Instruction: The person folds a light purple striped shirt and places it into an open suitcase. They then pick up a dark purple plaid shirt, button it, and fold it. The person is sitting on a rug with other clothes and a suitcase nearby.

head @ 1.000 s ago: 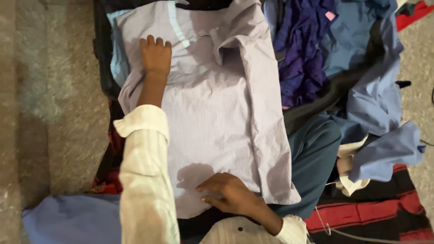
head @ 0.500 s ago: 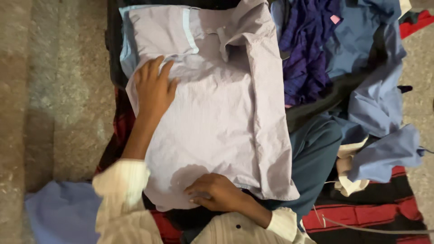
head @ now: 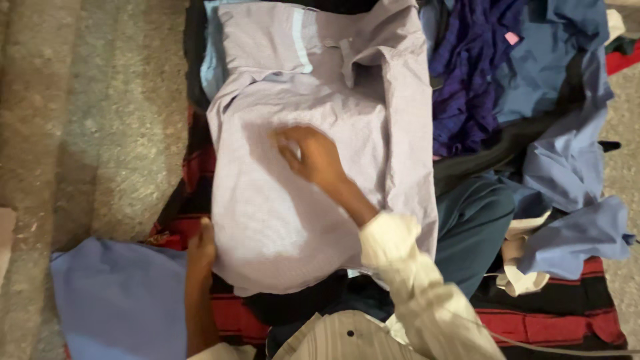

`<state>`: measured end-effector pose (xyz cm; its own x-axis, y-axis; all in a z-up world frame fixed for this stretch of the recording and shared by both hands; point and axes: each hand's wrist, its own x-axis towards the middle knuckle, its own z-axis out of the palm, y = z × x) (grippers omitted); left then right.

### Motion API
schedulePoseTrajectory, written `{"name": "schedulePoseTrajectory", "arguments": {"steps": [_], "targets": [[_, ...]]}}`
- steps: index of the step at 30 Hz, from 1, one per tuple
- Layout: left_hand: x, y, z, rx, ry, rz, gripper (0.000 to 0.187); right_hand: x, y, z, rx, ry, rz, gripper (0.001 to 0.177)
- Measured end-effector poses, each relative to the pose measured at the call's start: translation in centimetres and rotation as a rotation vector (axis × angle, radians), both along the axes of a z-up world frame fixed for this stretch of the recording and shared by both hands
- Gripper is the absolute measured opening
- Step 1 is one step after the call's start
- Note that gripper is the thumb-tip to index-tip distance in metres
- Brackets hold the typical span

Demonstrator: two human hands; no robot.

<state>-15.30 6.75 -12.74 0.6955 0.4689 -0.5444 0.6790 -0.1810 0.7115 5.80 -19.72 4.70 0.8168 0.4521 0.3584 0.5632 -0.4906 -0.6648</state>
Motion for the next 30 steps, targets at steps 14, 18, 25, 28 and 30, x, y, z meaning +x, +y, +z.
{"name": "schedulePoseTrajectory", "arguments": {"steps": [14,18,25,28,30], "targets": [[-6.9,0.2,2.9,-0.102,-0.444,0.121,0.022,15.6,10.1,-2.7,-0.299,0.136,0.388,0.051],[-6.6,-1.0,9.4,-0.030,-0.444,0.161,0.021,16.0,9.8,-1.3,-0.322,0.047,0.348,0.017],[-4.5,-4.0,10.6,0.920,-0.602,-0.107,0.034,15.5,8.3,0.1,-0.106,0.039,0.271,0.019],[-3.3,-5.3,5.7,0.400,-0.429,-0.093,0.025,15.0,8.8,-0.5,-0.038,0.073,0.221,0.018],[-3.1,-5.4,2.5,0.185,-0.387,0.004,0.019,14.5,9.1,-0.9,-0.075,0.054,0.152,0.017]]}}
